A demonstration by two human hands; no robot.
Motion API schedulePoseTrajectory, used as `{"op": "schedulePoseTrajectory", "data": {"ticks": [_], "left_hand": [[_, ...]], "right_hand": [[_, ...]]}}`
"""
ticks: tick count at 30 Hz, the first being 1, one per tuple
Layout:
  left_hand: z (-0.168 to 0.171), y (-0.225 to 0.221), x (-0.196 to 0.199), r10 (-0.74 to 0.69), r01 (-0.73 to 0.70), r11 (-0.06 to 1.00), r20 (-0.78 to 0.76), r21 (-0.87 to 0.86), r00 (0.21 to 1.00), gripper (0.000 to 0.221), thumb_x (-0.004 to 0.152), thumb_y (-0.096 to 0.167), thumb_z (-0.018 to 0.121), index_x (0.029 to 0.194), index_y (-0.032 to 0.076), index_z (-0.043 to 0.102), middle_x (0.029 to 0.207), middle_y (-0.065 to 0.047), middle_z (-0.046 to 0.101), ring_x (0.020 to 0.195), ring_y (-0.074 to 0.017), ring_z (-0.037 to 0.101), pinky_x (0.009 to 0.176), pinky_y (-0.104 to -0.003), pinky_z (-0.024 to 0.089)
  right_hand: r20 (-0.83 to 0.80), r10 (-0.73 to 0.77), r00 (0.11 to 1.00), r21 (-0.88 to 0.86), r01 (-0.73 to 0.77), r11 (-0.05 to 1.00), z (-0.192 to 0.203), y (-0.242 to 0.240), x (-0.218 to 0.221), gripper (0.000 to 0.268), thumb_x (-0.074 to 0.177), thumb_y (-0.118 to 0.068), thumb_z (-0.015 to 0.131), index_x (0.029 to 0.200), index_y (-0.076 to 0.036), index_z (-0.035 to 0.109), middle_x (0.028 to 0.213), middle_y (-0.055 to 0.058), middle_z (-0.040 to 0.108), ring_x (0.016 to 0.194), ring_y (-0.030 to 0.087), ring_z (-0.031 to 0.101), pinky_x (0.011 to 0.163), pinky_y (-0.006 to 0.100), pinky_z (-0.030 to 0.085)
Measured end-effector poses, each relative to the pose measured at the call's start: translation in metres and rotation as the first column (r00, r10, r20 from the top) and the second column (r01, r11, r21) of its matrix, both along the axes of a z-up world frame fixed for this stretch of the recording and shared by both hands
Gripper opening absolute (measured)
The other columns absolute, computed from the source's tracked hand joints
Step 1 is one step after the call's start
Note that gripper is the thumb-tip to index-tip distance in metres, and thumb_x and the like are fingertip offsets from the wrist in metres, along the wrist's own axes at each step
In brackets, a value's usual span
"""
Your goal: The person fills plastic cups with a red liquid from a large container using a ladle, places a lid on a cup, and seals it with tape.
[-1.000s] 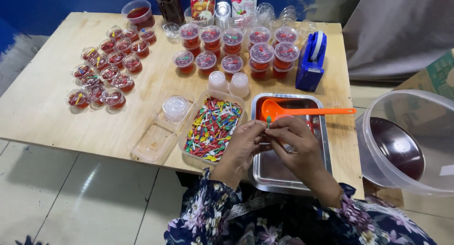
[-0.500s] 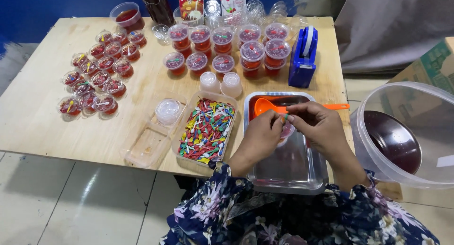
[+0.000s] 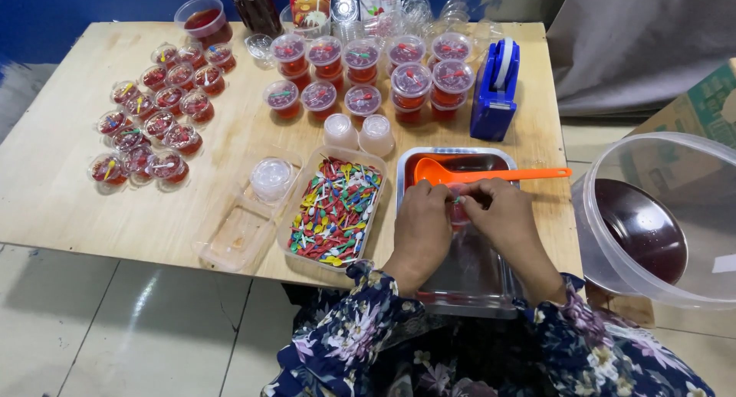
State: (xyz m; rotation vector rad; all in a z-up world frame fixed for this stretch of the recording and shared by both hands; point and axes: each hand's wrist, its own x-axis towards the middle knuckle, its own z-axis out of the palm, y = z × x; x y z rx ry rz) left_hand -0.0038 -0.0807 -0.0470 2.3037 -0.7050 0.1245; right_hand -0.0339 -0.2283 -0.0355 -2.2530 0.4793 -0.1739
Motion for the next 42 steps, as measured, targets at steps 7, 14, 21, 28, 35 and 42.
{"op": "schedulePoseTrajectory", "data": {"ticks": [7,14,21,28,35,42], "left_hand": [[-0.001,0.000,0.000,-0.029,0.029,0.999,-0.002,0.037,1.000,0.043,0.067,-0.006,0.076,0.109,-0.002,0.069,0.101,-0.017,0.059,0.101,-0.0381,0.062,0.088,-0.045,0.055],[0.024,0.010,0.009,-0.005,0.010,0.999,0.130,-0.038,0.992,0.016,0.088,0.006,0.065,0.103,0.005,0.070,0.091,-0.013,0.058,0.091,-0.0355,0.065,0.076,-0.043,0.056],[0.105,-0.011,0.069,-0.081,0.052,0.973,-0.124,-0.226,0.989,0.014,0.095,0.015,0.060,0.102,0.010,0.072,0.099,-0.008,0.065,0.087,-0.0235,0.066,0.076,-0.037,0.055],[0.034,-0.119,0.169,-0.064,0.044,0.996,-0.269,-0.080,0.961,0.023,0.089,0.039,0.059,0.100,0.029,0.076,0.093,0.001,0.077,0.109,-0.0273,0.071,0.108,-0.051,0.041],[0.041,-0.138,0.163,0.044,-0.005,0.996,-0.428,0.092,0.903,0.034,0.092,0.028,0.053,0.110,0.008,0.074,0.106,-0.017,0.072,0.105,-0.0385,0.072,0.087,-0.052,0.059],[0.074,-0.134,0.139,0.074,-0.046,0.996,-0.484,0.070,0.872,0.037,0.095,0.019,0.051,0.115,-0.006,0.070,0.120,-0.024,0.065,0.115,-0.0457,0.067,0.094,-0.056,0.056]], "right_hand": [[-0.044,0.090,0.995,-0.306,-0.099,0.947,-0.014,-0.003,0.005,0.017,0.092,-0.016,0.072,0.106,-0.015,0.082,0.094,0.009,0.072,0.093,0.027,0.072,0.080,0.036,0.060],[0.083,-0.024,0.996,0.048,0.020,0.999,0.028,-0.015,-0.017,0.019,0.091,-0.015,0.074,0.108,-0.012,0.081,0.093,0.013,0.071,0.083,0.027,0.072,0.072,0.036,0.060],[0.251,-0.128,0.960,0.091,0.108,0.990,0.114,-0.043,0.001,0.016,0.103,-0.009,0.065,0.114,-0.004,0.075,0.101,0.010,0.073,0.085,0.014,0.063,0.073,0.026,0.055],[0.307,-0.204,0.929,0.168,0.158,0.973,0.043,-0.118,0.098,0.018,0.091,-0.019,0.070,0.106,-0.014,0.078,0.082,0.008,0.067,0.067,0.013,0.066,0.063,0.027,0.057],[0.048,-0.244,0.969,0.145,0.235,0.961,-0.026,-0.148,0.150,0.016,0.083,-0.029,0.073,0.090,-0.015,0.079,0.074,0.007,0.067,0.066,0.019,0.068,0.060,0.033,0.057],[0.072,-0.269,0.960,0.341,0.230,0.912,-0.008,-0.130,0.142,0.020,0.078,-0.028,0.080,0.088,-0.011,0.078,0.082,0.012,0.061,0.085,0.018,0.058,0.073,0.038,0.057]]}}
